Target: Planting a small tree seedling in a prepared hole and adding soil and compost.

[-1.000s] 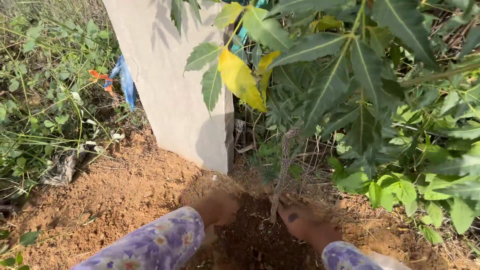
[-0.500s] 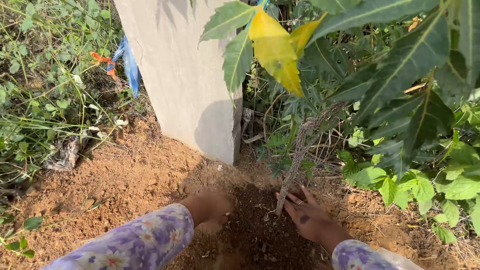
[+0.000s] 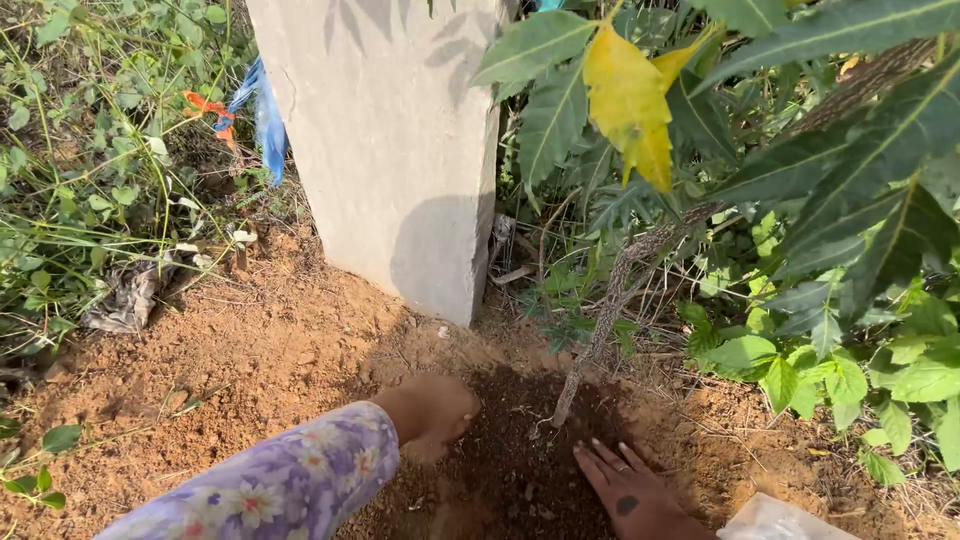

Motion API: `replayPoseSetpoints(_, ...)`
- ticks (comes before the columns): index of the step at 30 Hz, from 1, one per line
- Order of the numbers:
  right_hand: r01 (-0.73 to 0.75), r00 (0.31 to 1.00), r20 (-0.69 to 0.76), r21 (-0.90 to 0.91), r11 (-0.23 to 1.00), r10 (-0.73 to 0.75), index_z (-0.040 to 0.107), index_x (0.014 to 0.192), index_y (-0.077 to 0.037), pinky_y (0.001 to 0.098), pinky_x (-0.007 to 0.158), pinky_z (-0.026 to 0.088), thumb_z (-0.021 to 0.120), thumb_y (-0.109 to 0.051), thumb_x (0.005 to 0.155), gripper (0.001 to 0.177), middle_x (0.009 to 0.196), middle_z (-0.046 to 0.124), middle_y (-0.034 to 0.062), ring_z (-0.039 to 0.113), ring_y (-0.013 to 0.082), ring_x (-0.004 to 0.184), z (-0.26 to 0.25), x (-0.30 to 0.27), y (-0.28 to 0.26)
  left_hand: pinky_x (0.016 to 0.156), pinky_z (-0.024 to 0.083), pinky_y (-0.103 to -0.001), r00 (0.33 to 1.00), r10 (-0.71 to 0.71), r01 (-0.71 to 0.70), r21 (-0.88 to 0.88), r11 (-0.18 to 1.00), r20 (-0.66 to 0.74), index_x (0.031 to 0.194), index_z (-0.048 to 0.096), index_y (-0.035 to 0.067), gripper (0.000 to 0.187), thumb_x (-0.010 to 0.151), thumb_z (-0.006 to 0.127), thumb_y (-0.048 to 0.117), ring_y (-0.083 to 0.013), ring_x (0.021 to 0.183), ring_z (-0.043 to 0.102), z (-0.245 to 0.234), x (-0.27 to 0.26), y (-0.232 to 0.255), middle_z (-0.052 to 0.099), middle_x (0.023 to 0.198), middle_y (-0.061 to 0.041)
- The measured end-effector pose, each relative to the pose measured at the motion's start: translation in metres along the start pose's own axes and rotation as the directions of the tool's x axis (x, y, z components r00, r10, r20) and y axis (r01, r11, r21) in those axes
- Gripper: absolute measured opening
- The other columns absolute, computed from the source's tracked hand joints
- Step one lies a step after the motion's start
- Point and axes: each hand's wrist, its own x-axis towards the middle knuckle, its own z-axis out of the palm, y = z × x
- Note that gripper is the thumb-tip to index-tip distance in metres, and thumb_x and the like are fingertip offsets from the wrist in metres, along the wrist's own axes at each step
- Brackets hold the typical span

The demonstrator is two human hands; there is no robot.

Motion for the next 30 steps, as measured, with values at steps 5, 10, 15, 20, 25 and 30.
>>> replayPoseSetpoints(5, -0.104, 0.988, -0.06, 0.414, 0.904, 0.141, 0.032, 0.153, -0.009, 0.0423, 0.125, 0.024, 0.048, -0.022, 0.095, 0.062, 0.158, 0.042, 0.0155, 0.033, 0.0272, 0.152, -0.008, 0.009, 0.011, 0.082, 0.06, -0.044, 0.998, -0.057, 0.056, 0.04, 0.998, 0.005, 0.111, 0.07, 0.003, 0.026, 0.102, 0.055, 0.022, -0.0264, 0.092, 0.072, -0.023, 0.01, 0.014, 0.072, 0.1, -0.016)
replayPoseSetpoints(10, -0.247, 0.949, -0.13, 0.258, 0.934, 0.287, 0.044, 0.155, -0.015, 0.0368, 0.117, 0.041, 0.043, -0.003, 0.091, 0.066, 0.168, 0.034, 0.0168, 0.049, 0.0338, 0.14, -0.058, 0.015, 0.004, 0.089, 0.06, -0.046, 0.998, 0.025, -0.017, 0.129, 0.991, -0.056, 0.113, 0.075, -0.004, 0.03, 0.102, 0.056, 0.016, -0.0339, 0.11, 0.068, -0.019, 0.042, 0.027, 0.05, 0.148, -0.025)
replayPoseSetpoints(15, -0.175, 0.984, -0.081, -0.339, 0.924, 0.156, 0.031, 0.157, -0.02, 0.0562, 0.125, 0.001, 0.048, -0.01, 0.099, 0.061, 0.168, 0.016, 0.0145, 0.004, 0.0303, 0.158, -0.084, 0.037, 0.001, 0.119, 0.028, -0.058, 0.998, 0.015, 0.0, 0.269, 0.963, -0.054, 0.158, 0.033, 0.005, 0.073, 0.093, 0.065, 0.018, -0.0417, 0.151, 0.025, -0.027, 0.049, 0.041, 0.024, 0.163, -0.026)
replayPoseSetpoints(20, -0.194, 0.97, 0.066, -0.361, 0.912, 0.233, 0.019, 0.164, -0.036, 0.0635, 0.126, -0.002, 0.046, -0.02, 0.106, 0.066, 0.169, 0.016, 0.0153, 0.009, 0.0294, 0.158, -0.112, 0.043, -0.003, 0.122, 0.016, -0.062, 0.999, -0.048, 0.049, 0.247, 0.968, -0.011, 0.161, 0.024, 0.008, 0.079, 0.096, 0.065, 0.025, -0.0393, 0.157, 0.004, -0.024, 0.077, 0.034, 0.009, 0.169, -0.022)
replayPoseSetpoints(25, -0.156, 0.93, 0.208, -0.523, 0.838, 0.303, 0.002, 0.17, -0.042, 0.0635, 0.125, -0.003, 0.064, -0.016, 0.096, 0.1, 0.173, 0.014, 0.0113, 0.015, 0.0273, 0.159, -0.146, 0.032, -0.03, 0.125, 0.012, -0.062, 0.997, -0.06, 0.046, 0.263, 0.964, 0.045, 0.163, 0.019, 0.015, 0.086, 0.094, 0.067, 0.032, -0.0352, 0.159, -0.001, -0.05, 0.054, 0.041, 0.002, 0.172, -0.018)
replayPoseSetpoints(30, -0.23, 0.917, 0.119, -0.624, 0.747, 0.381, 0.013, 0.168, -0.019, 0.0666, 0.121, -0.007, 0.062, -0.029, 0.101, 0.083, 0.173, 0.009, 0.0107, 0.005, 0.0286, 0.159, -0.106, 0.057, -0.016, 0.123, 0.006, -0.064, 0.991, -0.1, 0.073, 0.265, 0.962, 0.092, 0.165, 0.013, 0.012, 0.087, 0.096, 0.065, 0.026, -0.0384, 0.159, -0.009, -0.045, 0.065, 0.045, -0.002, 0.172, -0.018)
